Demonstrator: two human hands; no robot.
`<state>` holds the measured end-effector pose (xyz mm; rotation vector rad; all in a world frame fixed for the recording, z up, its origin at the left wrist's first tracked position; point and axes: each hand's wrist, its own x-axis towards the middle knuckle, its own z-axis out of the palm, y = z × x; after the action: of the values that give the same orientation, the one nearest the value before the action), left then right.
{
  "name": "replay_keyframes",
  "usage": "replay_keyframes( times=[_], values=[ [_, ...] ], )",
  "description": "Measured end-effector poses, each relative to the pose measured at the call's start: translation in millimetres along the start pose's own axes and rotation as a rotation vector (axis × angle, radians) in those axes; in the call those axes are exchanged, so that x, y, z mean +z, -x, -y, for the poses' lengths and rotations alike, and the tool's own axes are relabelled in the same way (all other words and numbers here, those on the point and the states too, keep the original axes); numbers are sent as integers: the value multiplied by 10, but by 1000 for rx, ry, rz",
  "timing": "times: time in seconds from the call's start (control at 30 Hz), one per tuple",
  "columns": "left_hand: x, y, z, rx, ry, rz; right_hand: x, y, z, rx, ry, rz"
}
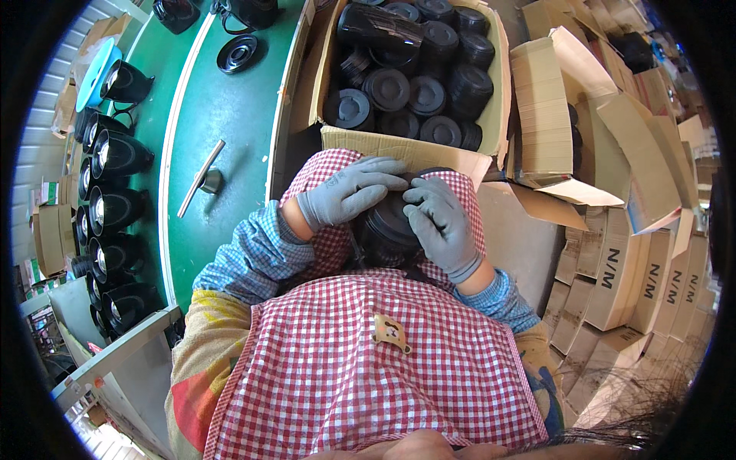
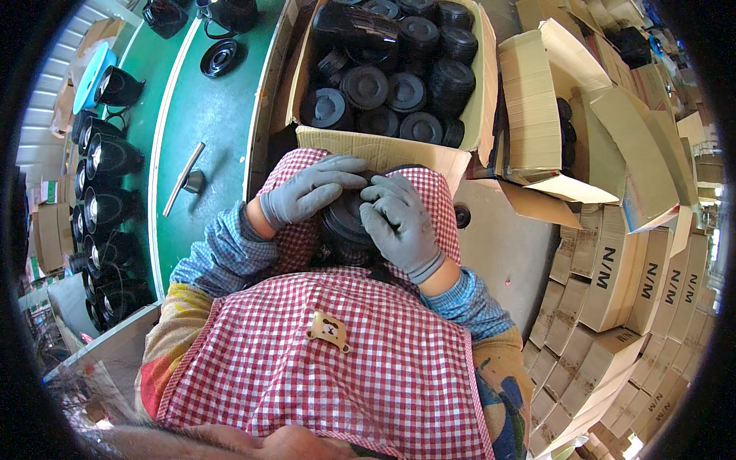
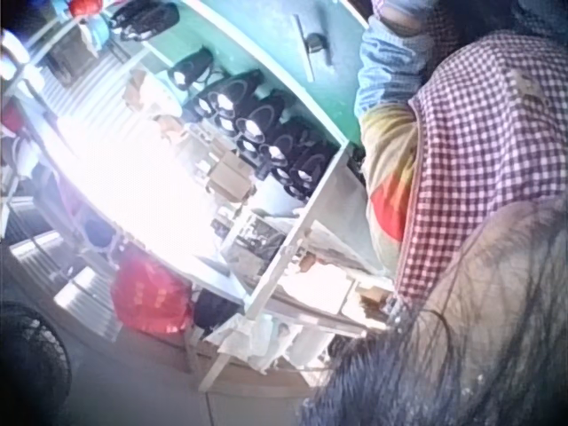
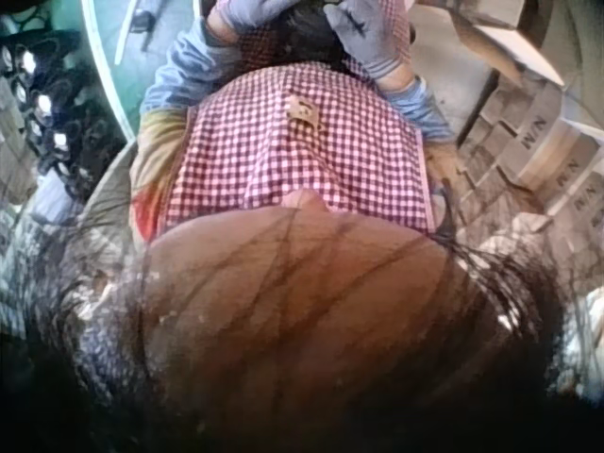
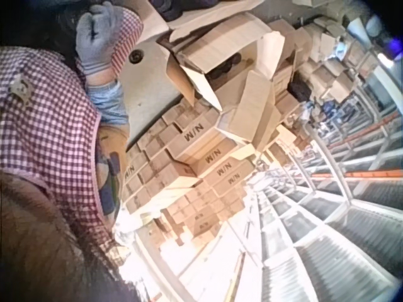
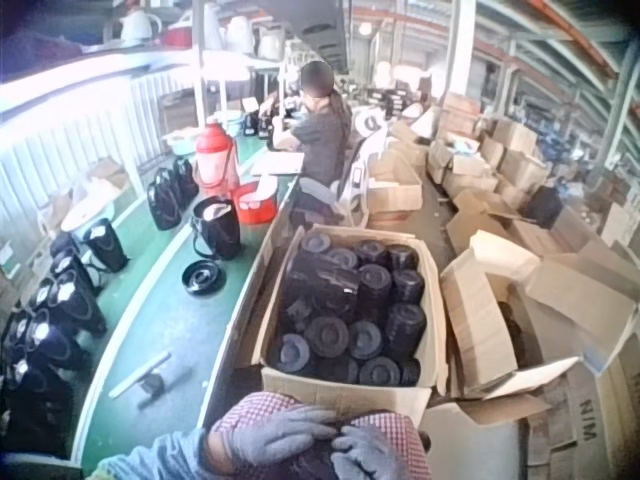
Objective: The person repeatedly picks up black kettle bodies and lids from a cardboard box, uses a metal scraper to clean the rim of each kettle, and then places the finished units on a green table. The person also handles a water bottle and a phone on the table during the process.
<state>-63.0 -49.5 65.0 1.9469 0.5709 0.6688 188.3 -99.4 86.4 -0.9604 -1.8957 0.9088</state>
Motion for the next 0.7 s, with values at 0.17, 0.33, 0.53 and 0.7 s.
replay_keyframes(
  times=[0.17,0.33,0.53,0.7],
  values=[
    [106,-32,-481,96,-424,-115,-22,112,-380,95,-85,-22],
    [61,-32,-105,-140,-563,-165,-74,62,203,-56,370,203],
    [225,-98,-430,11,-564,-75,-4,114,-41,74,80,76],
    [253,-97,-497,-10,-602,-125,-45,117,-151,103,61,48]
  ],
)
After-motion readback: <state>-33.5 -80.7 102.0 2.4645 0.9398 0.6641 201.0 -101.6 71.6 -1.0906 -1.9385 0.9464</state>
